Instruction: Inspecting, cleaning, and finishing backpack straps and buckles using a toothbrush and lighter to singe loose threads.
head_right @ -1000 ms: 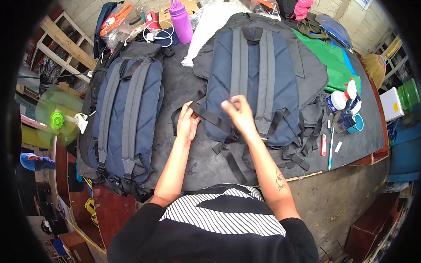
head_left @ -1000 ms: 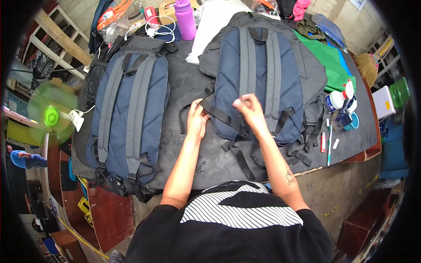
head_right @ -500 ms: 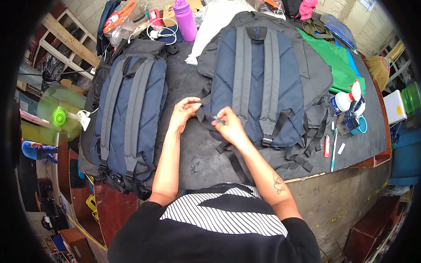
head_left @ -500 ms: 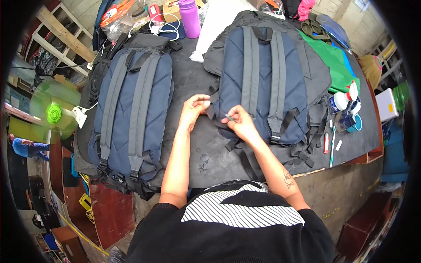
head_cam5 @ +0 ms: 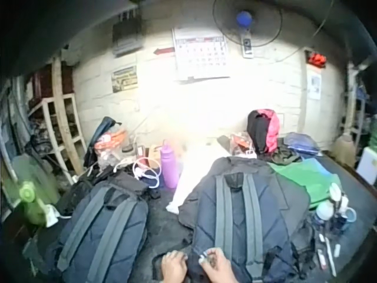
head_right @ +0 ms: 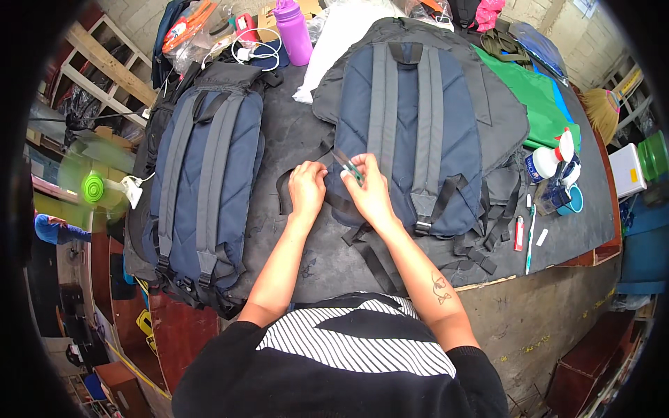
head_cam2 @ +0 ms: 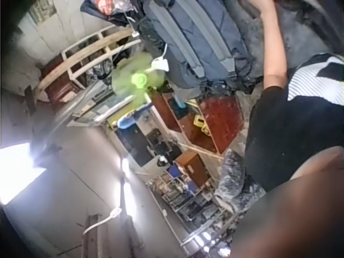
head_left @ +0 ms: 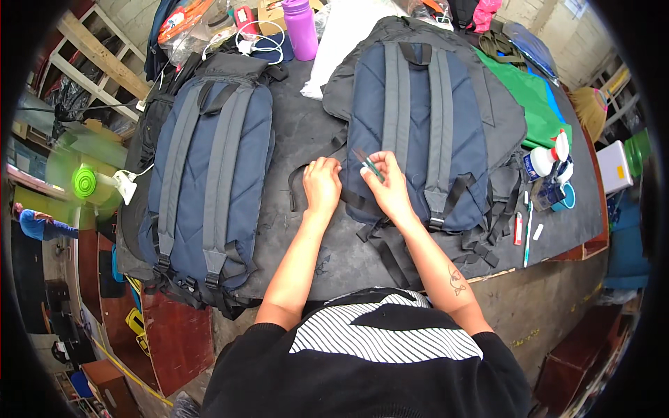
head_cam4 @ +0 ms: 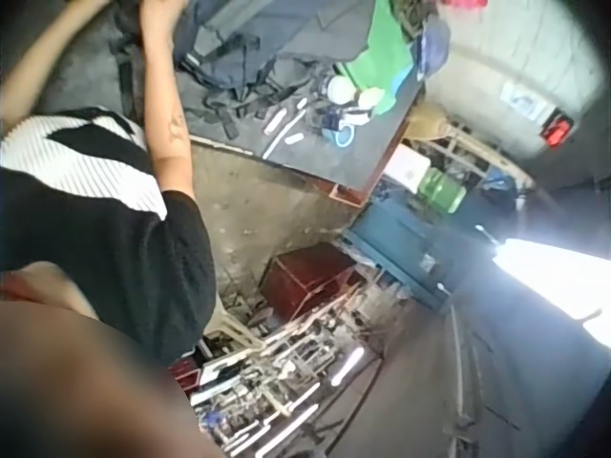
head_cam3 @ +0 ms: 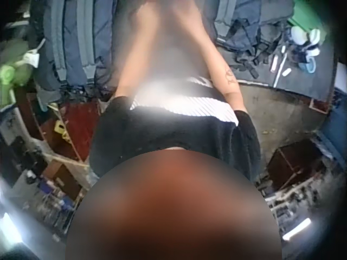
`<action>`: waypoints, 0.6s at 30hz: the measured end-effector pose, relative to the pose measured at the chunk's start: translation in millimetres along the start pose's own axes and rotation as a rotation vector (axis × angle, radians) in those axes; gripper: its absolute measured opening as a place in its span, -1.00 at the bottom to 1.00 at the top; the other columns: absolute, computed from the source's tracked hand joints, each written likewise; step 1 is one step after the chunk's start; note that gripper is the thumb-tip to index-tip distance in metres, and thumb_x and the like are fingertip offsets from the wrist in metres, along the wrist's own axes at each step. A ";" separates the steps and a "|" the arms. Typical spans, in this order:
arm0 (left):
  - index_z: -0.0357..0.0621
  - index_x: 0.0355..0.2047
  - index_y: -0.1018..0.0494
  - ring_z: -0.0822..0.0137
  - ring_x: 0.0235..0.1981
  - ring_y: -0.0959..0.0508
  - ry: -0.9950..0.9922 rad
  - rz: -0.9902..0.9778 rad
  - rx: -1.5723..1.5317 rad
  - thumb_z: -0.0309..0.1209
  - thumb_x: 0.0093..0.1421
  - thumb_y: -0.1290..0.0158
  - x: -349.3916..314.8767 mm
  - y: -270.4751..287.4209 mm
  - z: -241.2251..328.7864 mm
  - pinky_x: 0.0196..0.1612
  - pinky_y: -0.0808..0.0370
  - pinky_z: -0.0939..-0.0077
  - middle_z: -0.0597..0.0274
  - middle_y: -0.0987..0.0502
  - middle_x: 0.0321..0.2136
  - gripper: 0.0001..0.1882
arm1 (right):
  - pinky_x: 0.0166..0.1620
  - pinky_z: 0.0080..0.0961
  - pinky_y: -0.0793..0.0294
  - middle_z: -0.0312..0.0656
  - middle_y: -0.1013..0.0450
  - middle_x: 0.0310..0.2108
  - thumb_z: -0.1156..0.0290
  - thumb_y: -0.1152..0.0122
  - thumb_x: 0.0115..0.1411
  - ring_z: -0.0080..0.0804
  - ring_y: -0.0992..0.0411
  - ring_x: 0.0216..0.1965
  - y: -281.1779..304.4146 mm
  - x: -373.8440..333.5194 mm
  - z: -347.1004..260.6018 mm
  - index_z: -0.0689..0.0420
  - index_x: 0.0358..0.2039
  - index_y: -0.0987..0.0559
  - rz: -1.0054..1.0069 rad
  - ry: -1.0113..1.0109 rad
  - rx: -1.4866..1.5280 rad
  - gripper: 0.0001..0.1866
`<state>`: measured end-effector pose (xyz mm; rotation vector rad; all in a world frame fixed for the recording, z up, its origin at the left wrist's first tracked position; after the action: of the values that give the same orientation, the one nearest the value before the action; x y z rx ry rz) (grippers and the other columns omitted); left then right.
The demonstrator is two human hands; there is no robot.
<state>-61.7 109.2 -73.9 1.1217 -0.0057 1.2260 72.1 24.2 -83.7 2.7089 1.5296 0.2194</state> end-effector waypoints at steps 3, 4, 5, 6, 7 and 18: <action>-0.21 -0.50 -0.42 0.08 -0.48 -0.50 0.014 0.108 -0.146 -0.58 0.04 -0.05 -5.7 0.4 -5.9 -0.38 -0.41 0.26 0.09 -0.50 -0.48 -0.98 | -0.33 -0.40 -0.44 -0.06 -0.49 -0.36 0.38 -0.23 0.08 -0.30 -0.48 -0.42 0.5 1.1 -24.2 0.20 -0.18 -0.37 0.078 0.111 -0.271 -0.67; -0.23 -0.47 -0.40 0.08 -0.52 -0.49 0.077 0.152 -0.237 -0.60 0.06 -0.01 -6.7 0.9 -10.2 -0.42 -0.42 0.27 0.06 -0.49 -0.48 -0.97 | -0.30 -0.35 -0.44 -0.07 -0.48 -0.35 0.36 -0.25 0.05 -0.20 -0.48 -0.38 1.3 0.9 -22.3 0.19 -0.20 -0.39 0.074 0.077 -0.391 -0.66; -0.23 -0.47 -0.40 0.08 -0.52 -0.49 0.076 0.153 -0.237 -0.60 0.06 -0.01 -7.7 0.2 -11.0 -0.42 -0.42 0.27 0.06 -0.49 -0.48 -0.97 | -0.27 -0.29 -0.45 -0.07 -0.47 -0.33 0.33 -0.27 0.03 -0.11 -0.48 -0.34 1.4 0.4 -20.2 0.18 -0.22 -0.41 0.068 0.043 -0.511 -0.66; -0.25 -0.45 -0.37 0.12 -0.53 -0.49 0.146 0.129 -0.328 -0.60 0.12 0.04 -9.1 -2.6 -16.1 -0.44 -0.43 0.31 0.06 -0.49 -0.49 -0.98 | -0.27 -0.29 -0.45 -0.07 -0.47 -0.33 0.33 -0.27 0.03 -0.11 -0.48 -0.34 0.5 -0.9 -19.6 0.18 -0.22 -0.41 0.068 0.043 -0.511 -0.66; -0.27 -0.43 -0.35 0.15 -0.54 -0.49 0.218 0.104 -0.418 -0.59 0.18 0.08 -10.9 -4.9 -19.6 -0.45 -0.43 0.35 0.07 -0.48 -0.49 -0.96 | -0.27 -0.28 -0.45 -0.10 -0.46 -0.33 0.33 -0.28 0.01 -0.12 -0.48 -0.34 -2.1 -4.1 -22.8 0.16 -0.24 -0.43 0.058 0.110 -0.571 -0.67; -0.22 -0.44 -0.33 0.58 -0.46 -0.44 0.401 -0.180 -0.553 -0.49 0.16 -0.07 -5.5 5.8 -19.1 -0.33 -0.40 0.65 0.33 -0.47 -0.52 -0.87 | -0.32 -0.27 -0.46 -0.14 -0.40 -0.37 0.37 -0.30 -0.11 -0.12 -0.48 -0.41 -0.7 -12.6 -38.0 0.15 -0.37 -0.52 0.033 0.202 -0.780 -0.74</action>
<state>-78.5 117.5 -82.7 0.3800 0.0565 1.1704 60.1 11.9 -47.5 2.1213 1.0968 0.8975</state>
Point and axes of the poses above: each hand's wrist, its own x-axis towards the middle knuckle, its own y-axis out of the back of the hand, z = x × y, the point moved 6 cm from there along x, towards the middle knuckle
